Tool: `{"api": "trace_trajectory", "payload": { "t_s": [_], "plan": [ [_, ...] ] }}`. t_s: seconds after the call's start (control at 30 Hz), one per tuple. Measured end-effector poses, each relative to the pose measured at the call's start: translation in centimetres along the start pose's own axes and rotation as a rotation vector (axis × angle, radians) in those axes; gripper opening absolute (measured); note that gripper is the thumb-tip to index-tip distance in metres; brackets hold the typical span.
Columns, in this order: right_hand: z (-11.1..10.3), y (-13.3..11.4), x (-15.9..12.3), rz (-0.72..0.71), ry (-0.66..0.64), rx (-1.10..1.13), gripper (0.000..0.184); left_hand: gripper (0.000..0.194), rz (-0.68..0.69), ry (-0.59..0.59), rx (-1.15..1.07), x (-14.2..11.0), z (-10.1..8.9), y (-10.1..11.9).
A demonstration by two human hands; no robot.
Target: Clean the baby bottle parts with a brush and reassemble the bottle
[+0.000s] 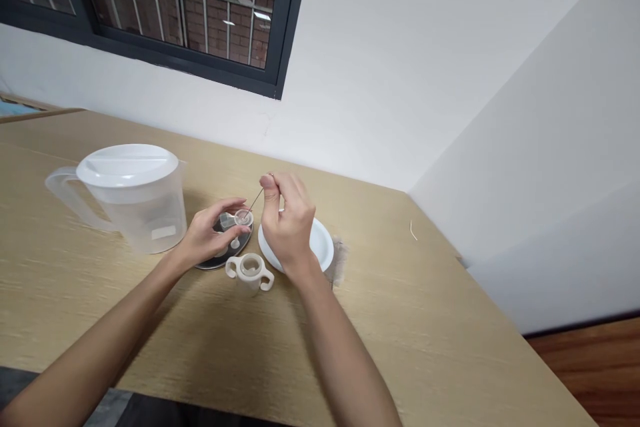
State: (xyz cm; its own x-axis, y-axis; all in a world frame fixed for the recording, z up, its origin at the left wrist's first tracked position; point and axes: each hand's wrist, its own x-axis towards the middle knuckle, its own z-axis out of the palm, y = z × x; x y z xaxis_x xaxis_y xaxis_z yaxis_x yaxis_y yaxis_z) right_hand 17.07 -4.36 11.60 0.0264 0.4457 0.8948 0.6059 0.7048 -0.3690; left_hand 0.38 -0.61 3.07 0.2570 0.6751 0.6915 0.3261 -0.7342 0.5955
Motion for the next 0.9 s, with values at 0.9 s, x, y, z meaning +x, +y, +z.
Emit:
{"api": "trace_trajectory", "payload": {
  "t_s": [0.9],
  "plan": [
    [3.0, 2.0, -1.7, 0.124, -0.273, 0.064, 0.028, 0.050, -0.094, 0.027, -0.265, 0.1, 0.8, -0.7]
  ]
}}
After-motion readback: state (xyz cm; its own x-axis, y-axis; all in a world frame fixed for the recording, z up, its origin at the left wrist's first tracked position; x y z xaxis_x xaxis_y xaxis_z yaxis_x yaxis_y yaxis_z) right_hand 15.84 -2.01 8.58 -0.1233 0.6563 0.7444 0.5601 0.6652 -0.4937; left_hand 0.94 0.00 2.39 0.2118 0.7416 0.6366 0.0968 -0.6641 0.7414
